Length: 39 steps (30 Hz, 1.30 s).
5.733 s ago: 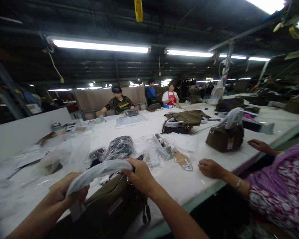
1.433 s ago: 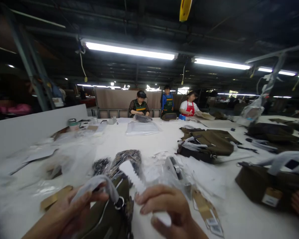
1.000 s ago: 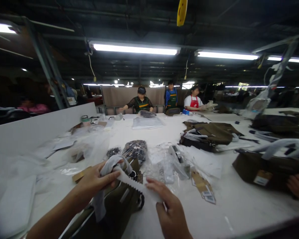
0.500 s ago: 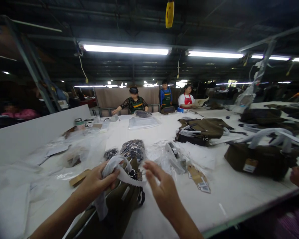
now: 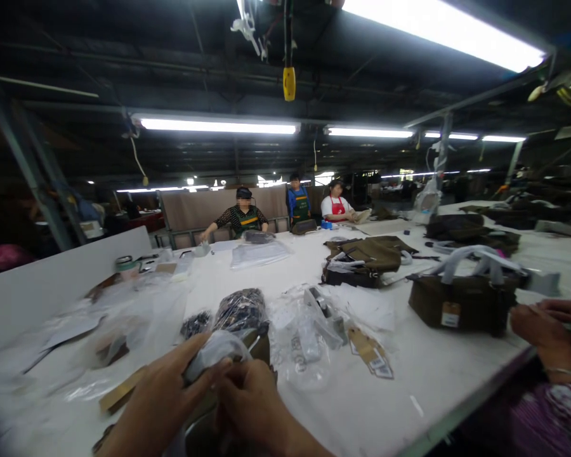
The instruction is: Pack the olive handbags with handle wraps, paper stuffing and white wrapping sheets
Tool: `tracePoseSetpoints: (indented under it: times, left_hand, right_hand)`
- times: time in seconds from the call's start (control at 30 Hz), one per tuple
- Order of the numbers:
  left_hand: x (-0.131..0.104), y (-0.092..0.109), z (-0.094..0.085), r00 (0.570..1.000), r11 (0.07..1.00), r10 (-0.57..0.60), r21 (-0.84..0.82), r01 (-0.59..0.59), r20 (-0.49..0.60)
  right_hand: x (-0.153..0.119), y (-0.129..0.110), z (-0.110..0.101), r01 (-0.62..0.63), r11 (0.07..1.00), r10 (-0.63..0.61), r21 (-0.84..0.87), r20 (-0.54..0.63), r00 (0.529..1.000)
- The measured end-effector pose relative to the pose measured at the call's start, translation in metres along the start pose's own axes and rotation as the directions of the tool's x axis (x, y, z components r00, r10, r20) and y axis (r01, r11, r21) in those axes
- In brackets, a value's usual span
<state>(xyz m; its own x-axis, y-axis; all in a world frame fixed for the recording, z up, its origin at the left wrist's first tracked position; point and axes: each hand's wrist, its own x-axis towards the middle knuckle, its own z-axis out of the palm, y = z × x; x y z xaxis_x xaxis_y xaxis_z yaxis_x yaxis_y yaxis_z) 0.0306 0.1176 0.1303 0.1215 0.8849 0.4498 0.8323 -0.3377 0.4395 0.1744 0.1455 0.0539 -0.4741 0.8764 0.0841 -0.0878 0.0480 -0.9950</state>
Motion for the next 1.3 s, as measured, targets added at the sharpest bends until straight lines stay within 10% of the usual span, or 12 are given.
tracePoseSetpoints:
  times: [0.27, 0.4, 0.6, 0.73, 0.97, 1.2, 1.3]
  left_hand:
    - [-0.008, -0.027, 0.013, 0.976, 0.976, 0.208, -0.072, -0.204, 0.059]
    - [-0.009, -0.034, 0.007, 0.996, 0.941, -0.082, -0.328, 0.084, 0.019]
    - [-0.012, -0.007, -0.003, 0.940, 0.612, -0.295, -0.720, 0.326, 0.174]
    - [-0.010, 0.007, -0.011, 0.931, 0.697, -0.366, -0.662, 0.275, 0.002]
    - [-0.006, -0.009, -0.014, 0.943, 0.747, -0.328, -0.597, 0.293, 0.053]
    - [-0.011, 0.000, -0.019, 0.959, 0.810, -0.281, -0.548, 0.210, -0.047]
    - [-0.009, 0.000, -0.019, 0.967, 0.863, -0.227, -0.484, 0.142, -0.120]
  right_hand:
    - [-0.010, -0.013, 0.009, 0.114, 0.933, -0.097, 0.341, -0.069, 0.993]
    - [-0.022, -0.027, 0.007, 0.087, 0.954, -0.100, 0.287, 0.030, 0.995]
    - [-0.041, -0.047, -0.007, 0.121, 0.991, -0.122, -0.065, -0.017, 0.992]
    - [-0.057, -0.055, -0.016, 0.231, 0.920, -0.311, -0.317, -0.229, 0.923]
    - [-0.060, -0.058, -0.020, 0.292, 0.941, -0.292, 0.172, -0.027, 0.956]
    - [-0.051, -0.074, -0.015, 0.597, 0.742, -0.659, -0.305, -0.172, 0.732]
    - [-0.047, -0.079, -0.010, 0.528, 0.818, -0.570, -0.228, -0.196, 0.798]
